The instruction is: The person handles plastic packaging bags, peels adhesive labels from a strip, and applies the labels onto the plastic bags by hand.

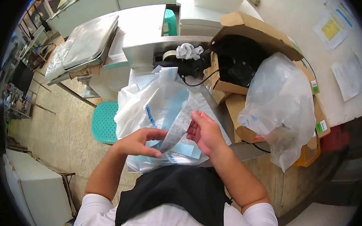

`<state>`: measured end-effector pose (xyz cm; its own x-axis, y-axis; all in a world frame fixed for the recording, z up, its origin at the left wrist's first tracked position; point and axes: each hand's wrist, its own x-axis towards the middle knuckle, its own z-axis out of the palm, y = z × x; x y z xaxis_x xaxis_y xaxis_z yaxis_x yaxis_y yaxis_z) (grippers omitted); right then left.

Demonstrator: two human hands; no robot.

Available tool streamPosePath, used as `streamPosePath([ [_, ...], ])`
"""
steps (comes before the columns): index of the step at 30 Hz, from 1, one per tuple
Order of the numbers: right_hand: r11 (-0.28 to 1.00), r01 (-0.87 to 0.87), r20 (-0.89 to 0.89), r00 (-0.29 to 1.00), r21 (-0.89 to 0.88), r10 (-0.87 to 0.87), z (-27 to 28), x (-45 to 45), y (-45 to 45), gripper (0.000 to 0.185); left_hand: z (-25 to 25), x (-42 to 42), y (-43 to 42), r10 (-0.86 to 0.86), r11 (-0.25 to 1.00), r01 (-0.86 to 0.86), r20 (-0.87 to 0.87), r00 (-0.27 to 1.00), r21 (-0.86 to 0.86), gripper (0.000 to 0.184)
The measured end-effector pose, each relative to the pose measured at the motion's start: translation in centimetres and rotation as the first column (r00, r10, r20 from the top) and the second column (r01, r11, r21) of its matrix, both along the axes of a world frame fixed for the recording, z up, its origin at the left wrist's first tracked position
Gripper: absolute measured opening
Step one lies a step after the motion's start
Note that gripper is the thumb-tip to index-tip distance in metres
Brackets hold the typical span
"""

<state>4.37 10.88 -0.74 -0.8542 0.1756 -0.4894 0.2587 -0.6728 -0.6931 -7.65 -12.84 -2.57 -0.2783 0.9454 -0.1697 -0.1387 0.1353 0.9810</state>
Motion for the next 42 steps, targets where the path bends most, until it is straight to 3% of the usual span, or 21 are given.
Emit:
streamPosePath([
  [2,0.992,0.052,-0.016,0.998,-0.114,-0.054,0.7,-1.0,0.6,0.02,0.1,0.2,-0.2,-0.116,0.977,0.066,-0.246,0.962,-0.202,0.045],
  [3,0.991,0.038,-0.046,0.998,-0.13,-0.044,0.6,-1.4,1.4,0.022,-0.4,0.4,-0.5,-0.093,0.982,0.009,-0.443,0.892,-0.189,0.035],
  [6,0.989,0.081,-0.084,0.992,-0.125,-0.092,0.8,-2.5,2.3,0.023,-1.3,0.5,-0.9,-0.083,0.982,0.036,-0.257,0.963,-0.183,0.033],
  [9,0.993,0.082,-0.104,0.99,-0.087,-0.091,0.7,-2.6,2.1,0.026,-1.6,-0.3,-0.7,0.01,0.961,0.004,0.05,0.999,-0.277,0.037],
  [12,0.992,0.067,-0.085,0.993,-0.109,-0.077,1.2,-2.0,1.9,0.03,-1.3,-0.2,-1.3,0.175,0.984,-0.174,-0.2,0.964,0.023,0.046],
  [13,0.99,0.064,-0.073,0.995,-0.127,-0.073,1.5,-1.5,2.0,0.032,-1.1,-0.7,-1.6,0.235,0.972,-0.236,-0.216,0.948,0.025,0.054],
  [16,0.984,0.112,-0.124,0.984,-0.14,-0.129,2.6,0.1,2.1,0.035,1.2,-0.3,-1.8,0.04,0.822,-0.351,-0.568,0.822,-0.449,0.057],
  [17,0.98,0.148,-0.108,0.981,-0.131,-0.163,2.5,0.5,2.4,0.032,-0.2,0.2,-2.1,-0.048,0.808,-0.383,-0.697,0.716,-0.448,0.052],
  [20,0.99,-0.007,-0.322,0.946,-0.139,-0.038,-0.3,2.2,4.9,0.032,-0.4,0.6,-1.9,-0.192,0.758,-0.335,-0.682,0.706,-0.56,0.042],
  [24,0.998,-0.057,-0.305,0.951,-0.02,0.048,-0.8,3.1,6.0,0.029,-0.5,-1.1,-2.8,0.147,0.835,-0.456,-0.673,0.725,-0.308,0.031],
  [25,0.999,-0.043,-0.289,0.956,0.002,0.042,-0.8,3.1,5.9,0.028,0.4,-1.8,-3.0,0.263,0.867,-0.434,-0.515,0.816,-0.244,0.025],
  [28,0.976,-0.013,-0.144,0.989,0.218,0.045,-1.5,2.3,5.5,0.031,3.4,-2.8,-3.1,0.413,0.896,-0.442,-0.439,0.798,0.039,0.023],
  [29,0.949,-0.012,-0.079,0.996,0.314,0.038,-2.0,1.9,5.4,0.034,4.4,-2.8,-3.0,0.444,0.888,-0.452,-0.422,0.791,0.086,0.025],
  [30,0.828,-0.093,0.016,0.995,0.552,0.101,-2.8,1.6,5.5,0.04,5.3,-2.8,-2.7,0.475,0.876,-0.462,-0.403,0.782,0.135,0.027],
  [32,0.41,-0.271,0.237,0.962,0.871,0.133,-4.2,1.6,5.4,0.052,6.7,-2.6,-2.2,0.508,0.861,-0.475,-0.306,0.805,0.182,0.032],
  [33,0.138,-0.255,0.247,0.967,0.957,0.069,-1.6,1.9,3.4,0.071,7.2,-2.4,-2.1,0.508,0.86,-0.478,-0.227,0.831,0.177,0.035],
  [36,-0.314,0.142,-0.085,0.979,0.939,0.187,0.1,1.8,1.1,0.08,7.6,-1.6,-0.9,0.518,0.846,-0.482,-0.135,0.845,0.23,0.039],
  [40,-0.028,0.299,-0.262,0.874,0.954,0.408,3.9,0.9,-3.5,0.081,6.6,-0.3,1.9,0.524,0.817,-0.433,-0.176,0.833,0.382,0.047],
  [41,0.017,0.306,-0.283,0.856,0.952,0.432,4.0,0.2,-4.0,0.08,7.0,0.3,2.4,0.515,0.821,-0.458,-0.095,0.852,0.34,0.037],
  [42,0.062,0.311,-0.304,0.836,0.948,0.458,4.1,-0.1,-4.2,0.079,6.9,0.5,2.8,0.529,0.822,-0.432,-0.217,0.82,0.37,0.032],
])
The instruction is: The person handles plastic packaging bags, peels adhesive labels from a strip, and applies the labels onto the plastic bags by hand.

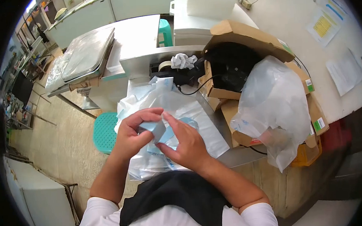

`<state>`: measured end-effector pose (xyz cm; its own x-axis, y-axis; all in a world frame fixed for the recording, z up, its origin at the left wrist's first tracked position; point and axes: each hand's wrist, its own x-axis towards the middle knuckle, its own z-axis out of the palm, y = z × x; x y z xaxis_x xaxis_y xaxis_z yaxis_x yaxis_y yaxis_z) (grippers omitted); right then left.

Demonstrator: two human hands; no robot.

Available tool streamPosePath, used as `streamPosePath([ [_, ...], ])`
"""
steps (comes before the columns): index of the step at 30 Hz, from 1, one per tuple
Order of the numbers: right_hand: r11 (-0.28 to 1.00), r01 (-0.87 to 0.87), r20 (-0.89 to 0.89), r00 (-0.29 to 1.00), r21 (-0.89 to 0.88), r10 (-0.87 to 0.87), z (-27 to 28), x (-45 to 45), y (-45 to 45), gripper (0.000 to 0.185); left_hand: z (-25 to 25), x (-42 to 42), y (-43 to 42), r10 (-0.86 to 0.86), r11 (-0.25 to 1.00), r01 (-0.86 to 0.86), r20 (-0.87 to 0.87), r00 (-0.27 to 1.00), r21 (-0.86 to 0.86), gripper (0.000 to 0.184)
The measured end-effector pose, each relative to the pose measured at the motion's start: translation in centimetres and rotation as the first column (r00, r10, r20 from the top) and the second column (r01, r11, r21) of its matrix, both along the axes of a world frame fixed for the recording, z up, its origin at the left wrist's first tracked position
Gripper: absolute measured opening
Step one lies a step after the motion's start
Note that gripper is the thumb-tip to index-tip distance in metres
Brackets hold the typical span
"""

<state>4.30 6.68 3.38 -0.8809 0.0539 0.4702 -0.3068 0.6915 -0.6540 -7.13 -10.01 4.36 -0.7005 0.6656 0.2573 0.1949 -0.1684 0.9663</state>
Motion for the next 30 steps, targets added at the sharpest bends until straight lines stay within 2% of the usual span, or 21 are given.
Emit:
streamPosePath([
  [1,0.997,0.013,0.14,0.99,-0.07,-0.003,-0.1,0.0,0.0,0.073,-0.1,0.1,0.3,0.026,0.999,-0.03,-0.125,0.992,-0.028,0.026],
  [2,0.997,-0.008,0.14,0.99,-0.076,0.019,-0.5,-0.1,0.4,0.072,-0.2,0.2,0.5,0.055,0.996,-0.07,-0.248,0.967,-0.051,0.021],
  [3,0.996,-0.033,0.142,0.989,-0.084,0.045,-1.1,-0.2,1.0,0.071,-0.3,0.2,0.7,0.082,0.991,-0.109,-0.3,0.951,-0.075,0.013],
  [5,0.991,-0.048,0.157,0.985,-0.123,0.067,-1.8,-0.1,1.3,0.066,-0.9,0.3,0.7,0.053,0.977,-0.095,-0.217,0.975,-0.188,0.011],
  [6,0.926,-0.019,0.216,0.97,-0.377,0.108,-2.3,0.0,1.0,0.065,-1.2,0.3,0.8,0.04,0.966,-0.082,-0.173,0.984,-0.245,0.011],
  [7,0.798,0.033,0.263,0.952,-0.602,0.159,-2.9,0.0,0.7,0.064,-1.3,0.3,0.9,0.025,0.964,-0.083,-0.223,0.975,-0.255,0.01],
  [8,0.617,0.101,0.293,0.931,-0.781,0.219,-3.2,-0.1,0.5,0.063,-1.3,0.0,1.0,0.029,0.946,-0.092,-0.2,0.979,-0.312,0.012],
  [10,0.358,0.165,0.306,0.871,-0.919,0.385,-2.5,0.0,0.4,0.064,-1.2,-0.8,1.4,0.038,0.9,-0.102,-0.156,0.987,-0.425,0.014],
  [11,0.217,0.211,0.291,0.837,-0.953,0.464,-2.3,0.1,0.3,0.065,-1.3,-1.2,1.5,0.007,0.91,-0.001,0.014,1.0,-0.416,0.015],
  [13,0.444,0.185,0.424,0.734,-0.877,0.531,-3.3,0.3,0.1,0.062,-1.9,-2.0,1.7,-0.064,0.918,0.19,0.344,0.937,-0.347,0.017],
  [14,0.548,0.155,0.492,0.678,-0.822,0.546,-4.0,0.3,0.0,0.062,-2.5,-2.3,1.8,-0.071,0.909,0.179,0.282,0.957,-0.377,0.017],
  [18,0.604,0.125,0.581,0.48,-0.787,0.657,-3.7,0.7,0.1,0.045,-3.5,-3.1,1.6,-0.06,0.867,0.063,0.023,0.998,-0.495,0.019],
  [19,0.532,0.17,0.546,0.455,-0.829,0.704,-2.5,0.4,1.8,0.046,-3.4,-3.3,1.0,-0.039,0.851,0.008,-0.047,0.998,-0.526,0.019],
  [21,0.625,0.159,0.57,0.619,-0.765,0.54,0.3,-0.2,3.4,0.041,-4.5,-3.9,-0.2,-0.078,0.829,0.158,0.169,0.982,-0.536,0.021],
  [23,0.854,0.141,0.685,0.668,-0.5,0.291,1.2,-2.1,6.5,0.039,-4.6,-3.8,-1.1,-0.128,0.814,0.345,0.435,0.891,-0.467,0.02],
  [25,0.863,0.102,0.429,0.892,-0.495,0.141,0.4,-5.2,8.0,0.037,-5.1,-3.1,-1.8,-0.187,0.878,0.437,0.701,0.688,-0.195,0.02],
  [26,0.88,0.098,0.418,0.901,-0.465,0.12,1.3,-6.6,8.3,0.033,-5.4,-2.6,-2.0,-0.231,0.894,0.446,0.799,0.555,-0.051,0.021],
  [27,0.897,0.094,0.406,0.909,-0.431,0.1,2.2,-8.0,8.4,0.03,-5.7,-2.2,-2.0,-0.299,0.894,0.444,0.817,0.492,0.06,0.031],
  [30,0.712,0.165,0.214,0.977,-0.682,-0.022,1.4,-12.0,8.2,0.024,-4.8,-1.8,-3.3,-0.604,0.749,0.595,0.669,0.433,0.292,0.035],
])
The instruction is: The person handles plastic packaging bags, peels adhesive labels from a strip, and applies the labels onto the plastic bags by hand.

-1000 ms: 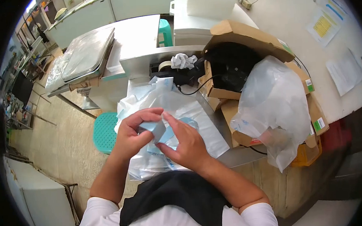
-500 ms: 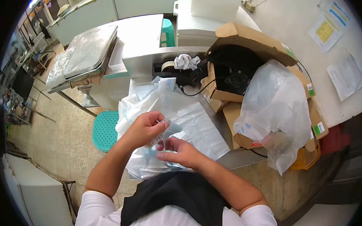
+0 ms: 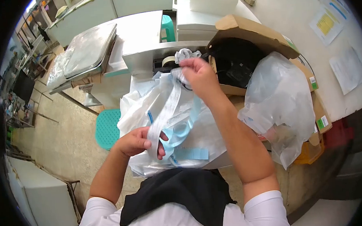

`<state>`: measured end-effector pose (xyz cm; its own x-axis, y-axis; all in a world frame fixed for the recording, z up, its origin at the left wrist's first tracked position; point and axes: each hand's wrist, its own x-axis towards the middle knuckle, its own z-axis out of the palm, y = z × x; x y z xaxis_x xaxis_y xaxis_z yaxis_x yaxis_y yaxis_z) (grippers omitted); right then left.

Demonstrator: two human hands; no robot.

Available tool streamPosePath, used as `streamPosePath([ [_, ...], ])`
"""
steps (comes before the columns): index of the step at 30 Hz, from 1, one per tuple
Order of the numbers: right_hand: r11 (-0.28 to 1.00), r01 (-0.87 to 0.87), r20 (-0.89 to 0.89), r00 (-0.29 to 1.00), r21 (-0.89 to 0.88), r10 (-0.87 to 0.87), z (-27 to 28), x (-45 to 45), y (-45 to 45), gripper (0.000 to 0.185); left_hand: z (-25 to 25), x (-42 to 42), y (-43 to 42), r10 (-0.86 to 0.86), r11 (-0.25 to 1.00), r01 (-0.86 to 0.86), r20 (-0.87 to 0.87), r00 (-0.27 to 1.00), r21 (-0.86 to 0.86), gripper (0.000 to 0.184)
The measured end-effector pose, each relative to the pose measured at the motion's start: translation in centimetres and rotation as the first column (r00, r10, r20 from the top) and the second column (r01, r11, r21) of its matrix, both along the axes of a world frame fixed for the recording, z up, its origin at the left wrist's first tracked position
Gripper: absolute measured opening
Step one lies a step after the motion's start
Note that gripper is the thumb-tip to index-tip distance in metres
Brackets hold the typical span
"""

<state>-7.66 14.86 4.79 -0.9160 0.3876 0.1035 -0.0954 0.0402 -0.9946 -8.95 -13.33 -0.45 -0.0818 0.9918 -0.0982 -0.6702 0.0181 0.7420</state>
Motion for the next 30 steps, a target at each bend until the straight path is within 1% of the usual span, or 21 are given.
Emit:
streamPosePath([
  [1,0.998,0.062,-0.064,0.996,-0.001,-0.061,0.0,-0.9,0.3,0.023,-0.4,0.1,-0.6,-0.01,1.0,0.01,-0.043,0.999,0.005,0.038],
  [3,0.984,0.179,-0.196,0.964,-0.021,-0.18,-0.2,-2.3,0.5,0.021,-1.0,-0.1,-1.8,-0.015,0.995,0.006,-0.086,0.996,-0.103,0.038],
  [4,0.986,0.153,-0.154,0.978,0.058,-0.143,-0.6,-2.3,0.5,0.021,-1.0,-0.1,-2.2,-0.023,0.987,0.005,-0.108,0.994,-0.159,0.038],
  [6,0.973,0.09,-0.064,0.995,0.213,-0.078,-1.7,-2.0,0.7,0.02,-0.6,0.0,-2.5,0.079,0.974,-0.094,-0.081,0.994,-0.205,0.042],
  [7,0.944,0.011,0.023,1.0,0.33,-0.02,-2.5,-1.6,0.9,0.02,-0.1,0.2,-2.6,0.119,0.965,-0.134,-0.078,0.99,-0.227,0.044],
  [8,0.881,-0.008,0.055,0.998,0.473,-0.021,-3.6,-1.1,0.7,0.02,0.3,0.5,-2.6,0.159,0.953,-0.172,-0.074,0.985,-0.249,0.046],
  [9,0.757,0.067,-0.058,0.998,0.65,-0.039,-3.6,-0.2,-0.2,0.02,0.6,0.7,-2.6,0.173,0.966,-0.183,-0.069,0.983,-0.185,0.052],
  [10,0.599,0.159,-0.173,0.984,0.785,-0.034,-3.4,0.9,-1.4,0.021,0.8,1.0,-2.6,0.176,0.97,-0.178,-0.022,0.984,-0.163,0.054],
  [12,0.653,0.078,-0.176,0.981,0.753,0.086,-3.2,3.0,-3.3,0.021,1.0,1.3,-2.4,0.173,0.979,-0.165,0.066,0.983,-0.12,0.059],
  [13,0.675,0.039,-0.182,0.973,0.737,0.143,-2.8,4.1,-4.2,0.021,1.0,1.3,-2.3,0.163,0.979,-0.155,0.056,0.985,-0.13,0.057],
  [15,0.743,-0.205,0.034,0.971,0.637,0.238,-0.9,7.0,-6.3,0.02,0.9,1.5,-2.1,0.136,0.98,-0.129,0.039,0.99,-0.15,0.053],
  [18,0.598,-0.269,0.044,0.931,0.755,0.363,-0.5,9.2,-7.8,0.018,1.2,1.8,-1.2,0.096,0.969,-0.117,-0.102,0.99,-0.218,0.043],
  [21,0.506,-0.184,-0.007,0.936,0.843,0.352,-0.4,9.9,-8.1,0.019,0.4,1.9,-0.5,0.055,0.973,-0.107,-0.248,0.967,-0.203,0.031],
  [24,0.46,-0.146,-0.009,0.948,0.876,0.319,-0.3,10.4,-7.8,0.021,1.2,2.4,0.0,0.084,0.969,-0.141,-0.262,0.961,-0.204,0.025],
  [27,0.445,-0.168,0.019,0.948,0.879,0.319,0.0,10.8,-8.1,0.02,1.0,2.6,0.2,0.07,0.974,-0.137,-0.335,0.94,-0.179,0.021],
  [30,0.412,-0.149,0.016,0.951,0.899,0.309,0.3,11.1,-8.4,0.022,1.2,2.4,0.2,-0.026,0.969,-0.112,-0.537,0.843,-0.222,0.029],
])
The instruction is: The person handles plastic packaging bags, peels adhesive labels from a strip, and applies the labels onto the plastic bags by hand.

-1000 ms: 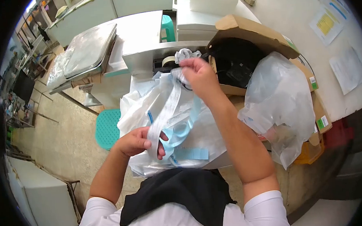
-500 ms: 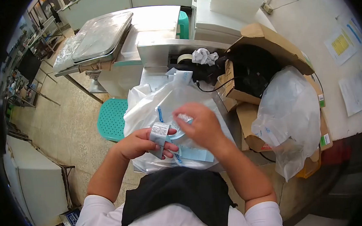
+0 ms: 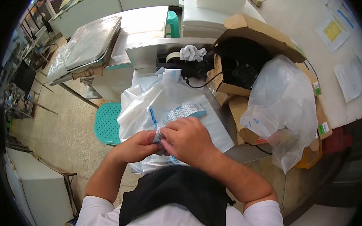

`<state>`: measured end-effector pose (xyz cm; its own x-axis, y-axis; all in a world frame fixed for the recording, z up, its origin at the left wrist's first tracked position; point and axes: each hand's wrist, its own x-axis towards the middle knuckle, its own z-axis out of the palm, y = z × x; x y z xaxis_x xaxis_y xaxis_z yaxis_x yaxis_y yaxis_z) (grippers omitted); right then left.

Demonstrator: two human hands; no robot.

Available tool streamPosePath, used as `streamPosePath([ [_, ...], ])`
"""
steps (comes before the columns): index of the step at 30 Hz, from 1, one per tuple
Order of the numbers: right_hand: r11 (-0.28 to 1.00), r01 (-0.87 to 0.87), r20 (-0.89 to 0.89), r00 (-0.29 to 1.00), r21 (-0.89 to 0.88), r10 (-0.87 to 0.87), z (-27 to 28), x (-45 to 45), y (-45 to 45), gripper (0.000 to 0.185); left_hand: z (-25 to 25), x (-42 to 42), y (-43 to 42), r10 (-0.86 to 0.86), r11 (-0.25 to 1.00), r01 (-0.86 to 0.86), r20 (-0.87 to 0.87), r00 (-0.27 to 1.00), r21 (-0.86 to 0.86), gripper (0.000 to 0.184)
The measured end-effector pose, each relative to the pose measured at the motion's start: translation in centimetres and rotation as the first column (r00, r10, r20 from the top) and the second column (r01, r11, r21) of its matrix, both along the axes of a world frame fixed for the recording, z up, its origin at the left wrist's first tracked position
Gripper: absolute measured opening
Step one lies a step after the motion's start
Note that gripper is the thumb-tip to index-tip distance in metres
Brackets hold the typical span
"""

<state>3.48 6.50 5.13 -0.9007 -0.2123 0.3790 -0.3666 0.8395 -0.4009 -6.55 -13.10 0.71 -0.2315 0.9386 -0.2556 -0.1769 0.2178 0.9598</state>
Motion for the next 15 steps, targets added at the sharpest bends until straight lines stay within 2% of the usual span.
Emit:
streamPosePath([
  [3,1.0,0.003,-0.023,1.0,-0.007,-0.003,0.29,0.11,-0.1,0.028,-0.18,0.15,-0.07,0.043,0.999,-0.046,-0.132,0.99,-0.019,0.027],
  [6,1.0,0.022,-0.033,0.999,0.004,-0.021,0.02,0.04,0.23,0.029,-0.04,0.31,-0.56,0.101,0.995,-0.103,-0.054,0.993,-0.018,0.023],
  [9,0.999,0.031,-0.016,0.999,-0.04,-0.031,-0.14,0.04,0.51,0.027,-0.04,-0.49,-0.1,0.134,0.991,-0.134,0.159,0.978,-0.005,0.021],
  [12,0.995,0.083,-0.047,0.995,-0.055,-0.086,0.61,0.3,0.22,0.025,0.66,0.13,0.37,0.281,0.958,-0.286,0.192,0.94,0.002,0.018],
  [15,0.995,0.079,-0.051,0.995,-0.067,-0.082,0.44,0.55,0.3,0.023,0.17,0.1,0.4,0.372,0.928,-0.371,0.021,0.928,-0.01,0.016],
])
